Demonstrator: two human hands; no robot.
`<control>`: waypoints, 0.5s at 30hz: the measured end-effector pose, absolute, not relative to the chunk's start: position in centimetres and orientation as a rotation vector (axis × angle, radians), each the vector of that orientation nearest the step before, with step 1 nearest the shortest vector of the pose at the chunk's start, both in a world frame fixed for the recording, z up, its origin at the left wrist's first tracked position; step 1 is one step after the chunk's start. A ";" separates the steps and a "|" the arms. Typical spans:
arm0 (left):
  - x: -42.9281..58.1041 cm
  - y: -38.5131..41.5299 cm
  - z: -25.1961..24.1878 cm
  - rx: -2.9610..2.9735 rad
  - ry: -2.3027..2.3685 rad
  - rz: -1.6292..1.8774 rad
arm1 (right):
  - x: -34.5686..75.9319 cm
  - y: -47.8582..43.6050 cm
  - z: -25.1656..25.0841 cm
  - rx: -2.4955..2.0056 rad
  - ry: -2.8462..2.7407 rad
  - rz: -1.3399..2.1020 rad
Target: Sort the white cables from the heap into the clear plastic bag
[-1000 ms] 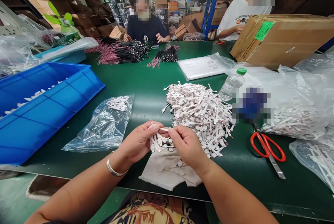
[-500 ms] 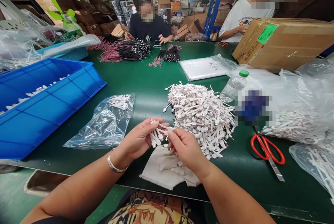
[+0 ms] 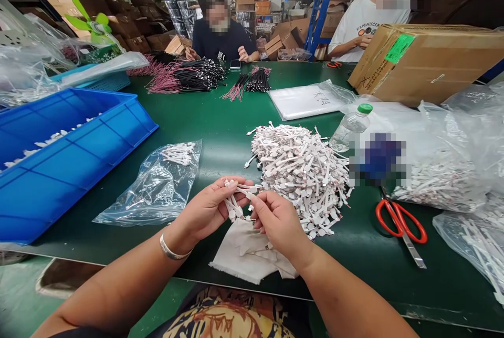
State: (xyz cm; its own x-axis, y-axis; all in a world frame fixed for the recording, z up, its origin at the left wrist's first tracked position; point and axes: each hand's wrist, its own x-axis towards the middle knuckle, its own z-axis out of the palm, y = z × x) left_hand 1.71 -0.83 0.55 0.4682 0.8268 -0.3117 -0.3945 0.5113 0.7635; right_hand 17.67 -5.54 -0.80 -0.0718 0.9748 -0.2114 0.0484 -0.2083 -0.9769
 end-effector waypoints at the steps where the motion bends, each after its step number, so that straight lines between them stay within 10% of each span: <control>1: 1.7 -0.8 0.6 0.674 0.732 0.819 | 17.6 -5.5 -0.8 -1.364 -1.196 1.428; 15: 1.9 -1.0 1.1 0.653 0.692 0.792 | 17.1 -6.0 -1.6 -1.245 -1.194 1.721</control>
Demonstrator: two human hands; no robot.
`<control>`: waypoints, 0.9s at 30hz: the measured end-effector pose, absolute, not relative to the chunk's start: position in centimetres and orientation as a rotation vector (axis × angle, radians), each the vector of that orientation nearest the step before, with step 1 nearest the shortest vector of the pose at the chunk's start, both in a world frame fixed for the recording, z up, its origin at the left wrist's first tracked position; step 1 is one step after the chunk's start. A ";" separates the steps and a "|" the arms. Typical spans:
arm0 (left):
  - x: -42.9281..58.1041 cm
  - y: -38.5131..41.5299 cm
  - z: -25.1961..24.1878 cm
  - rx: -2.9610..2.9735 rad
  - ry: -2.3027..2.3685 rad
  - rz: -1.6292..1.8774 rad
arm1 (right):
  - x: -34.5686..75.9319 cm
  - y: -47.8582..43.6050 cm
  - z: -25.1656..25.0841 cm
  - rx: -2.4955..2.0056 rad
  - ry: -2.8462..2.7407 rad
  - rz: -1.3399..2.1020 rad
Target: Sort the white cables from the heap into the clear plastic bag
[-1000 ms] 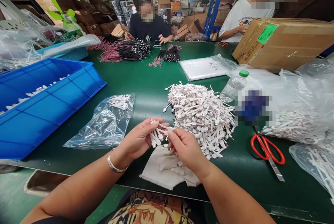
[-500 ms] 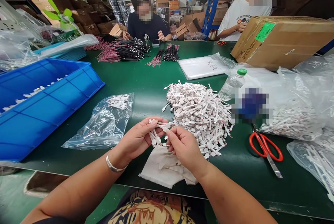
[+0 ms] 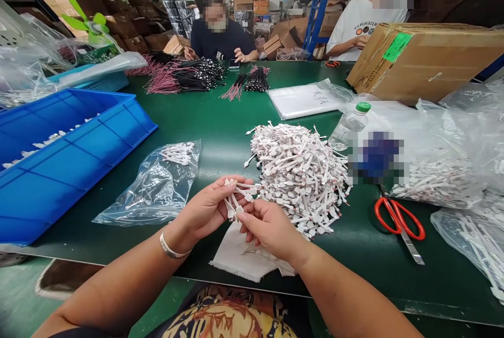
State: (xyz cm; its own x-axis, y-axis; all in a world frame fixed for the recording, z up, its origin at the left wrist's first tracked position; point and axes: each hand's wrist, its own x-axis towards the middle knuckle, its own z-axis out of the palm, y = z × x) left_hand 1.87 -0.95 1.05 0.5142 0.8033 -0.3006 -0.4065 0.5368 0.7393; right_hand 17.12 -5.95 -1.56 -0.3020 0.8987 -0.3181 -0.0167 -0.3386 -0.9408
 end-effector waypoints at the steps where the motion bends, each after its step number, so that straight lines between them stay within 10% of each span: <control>1: 1.8 -0.9 1.0 0.656 0.692 0.789 | 17.1 -6.0 -1.5 -1.248 -1.202 1.708; 15: 1.7 -0.6 0.9 0.660 0.713 0.828 | 17.6 -5.8 -1.4 -1.338 -1.291 1.563; 22: 1.8 -0.7 0.8 0.621 0.745 0.835 | 18.6 -6.6 -0.1 -1.177 -1.852 0.201; 27: 1.8 -0.8 0.6 0.595 0.682 0.841 | 18.5 -6.2 0.0 -1.152 -2.223 -0.068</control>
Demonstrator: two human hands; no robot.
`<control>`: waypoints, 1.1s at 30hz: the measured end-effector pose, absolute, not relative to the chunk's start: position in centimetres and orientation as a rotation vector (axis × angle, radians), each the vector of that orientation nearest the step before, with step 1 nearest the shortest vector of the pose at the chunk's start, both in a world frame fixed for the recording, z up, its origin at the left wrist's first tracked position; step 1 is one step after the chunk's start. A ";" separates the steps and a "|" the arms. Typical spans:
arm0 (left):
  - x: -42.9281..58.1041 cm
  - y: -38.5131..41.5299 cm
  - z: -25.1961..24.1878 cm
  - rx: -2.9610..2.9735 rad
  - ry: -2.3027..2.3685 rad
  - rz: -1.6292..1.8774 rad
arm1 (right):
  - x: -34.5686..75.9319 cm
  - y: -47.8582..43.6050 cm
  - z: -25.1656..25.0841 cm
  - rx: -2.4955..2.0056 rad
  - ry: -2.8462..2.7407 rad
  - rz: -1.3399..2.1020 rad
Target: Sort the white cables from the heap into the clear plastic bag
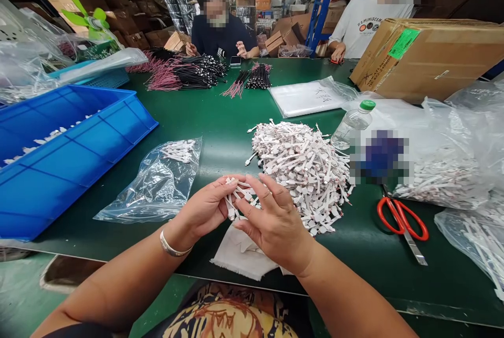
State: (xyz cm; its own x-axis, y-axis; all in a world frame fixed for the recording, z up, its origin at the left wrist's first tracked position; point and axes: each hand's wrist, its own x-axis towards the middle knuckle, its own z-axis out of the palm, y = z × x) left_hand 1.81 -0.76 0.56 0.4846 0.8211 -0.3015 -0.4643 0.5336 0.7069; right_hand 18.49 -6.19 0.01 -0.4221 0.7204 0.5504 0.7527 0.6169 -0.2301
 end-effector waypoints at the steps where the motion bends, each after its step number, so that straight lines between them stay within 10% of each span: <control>1: 1.8 -0.8 0.5 0.595 0.680 0.838 | 18.4 -6.1 -0.1 -1.179 -2.258 -0.071; 11: 1.6 -0.5 0.6 0.587 0.707 0.817 | 19.1 -6.0 -0.3 -1.216 -1.841 0.165; 22: 1.6 -0.6 0.8 0.537 0.714 0.858 | 16.6 -6.7 -0.6 -1.363 -1.434 1.538; 33: 1.6 -0.7 0.6 0.547 0.689 0.844 | 16.9 -6.1 -1.4 -1.239 -1.045 1.738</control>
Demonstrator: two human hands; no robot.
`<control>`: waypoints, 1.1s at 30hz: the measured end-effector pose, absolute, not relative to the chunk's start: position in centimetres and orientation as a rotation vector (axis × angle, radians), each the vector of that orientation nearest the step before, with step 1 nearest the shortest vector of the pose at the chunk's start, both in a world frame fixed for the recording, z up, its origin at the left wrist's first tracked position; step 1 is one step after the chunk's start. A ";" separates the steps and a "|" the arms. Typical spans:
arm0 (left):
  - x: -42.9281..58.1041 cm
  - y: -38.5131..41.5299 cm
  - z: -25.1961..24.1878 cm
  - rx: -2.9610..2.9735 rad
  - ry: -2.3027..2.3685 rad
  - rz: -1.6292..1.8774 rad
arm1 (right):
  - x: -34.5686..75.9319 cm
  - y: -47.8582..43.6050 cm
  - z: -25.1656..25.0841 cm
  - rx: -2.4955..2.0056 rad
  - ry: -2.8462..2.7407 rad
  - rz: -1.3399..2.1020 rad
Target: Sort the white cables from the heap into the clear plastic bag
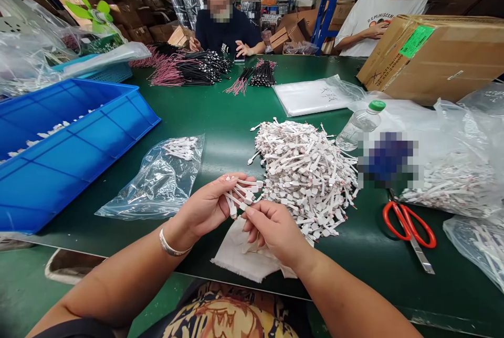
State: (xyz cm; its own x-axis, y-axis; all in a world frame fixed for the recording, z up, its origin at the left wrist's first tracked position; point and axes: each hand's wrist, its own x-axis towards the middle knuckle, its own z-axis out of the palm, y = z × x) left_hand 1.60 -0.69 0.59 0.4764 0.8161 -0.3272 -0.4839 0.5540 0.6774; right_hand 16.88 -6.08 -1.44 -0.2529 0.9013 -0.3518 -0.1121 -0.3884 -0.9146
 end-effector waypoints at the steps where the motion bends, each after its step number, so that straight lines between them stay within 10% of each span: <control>1: 1.6 -0.7 0.6 0.545 0.687 0.842 | 16.9 -6.0 -1.5 -1.231 -1.039 1.740; 33: 1.8 -1.0 0.7 0.479 0.663 0.837 | 15.9 -6.7 -1.3 -1.264 -1.182 1.761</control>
State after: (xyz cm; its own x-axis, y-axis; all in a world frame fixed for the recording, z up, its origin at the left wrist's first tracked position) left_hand 1.76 -1.02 0.67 0.4922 0.8000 -0.3431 -0.5174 0.5859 0.6237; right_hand 15.95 -6.68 -1.34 -0.3151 0.8811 -0.3527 -0.0070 -0.3738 -0.9275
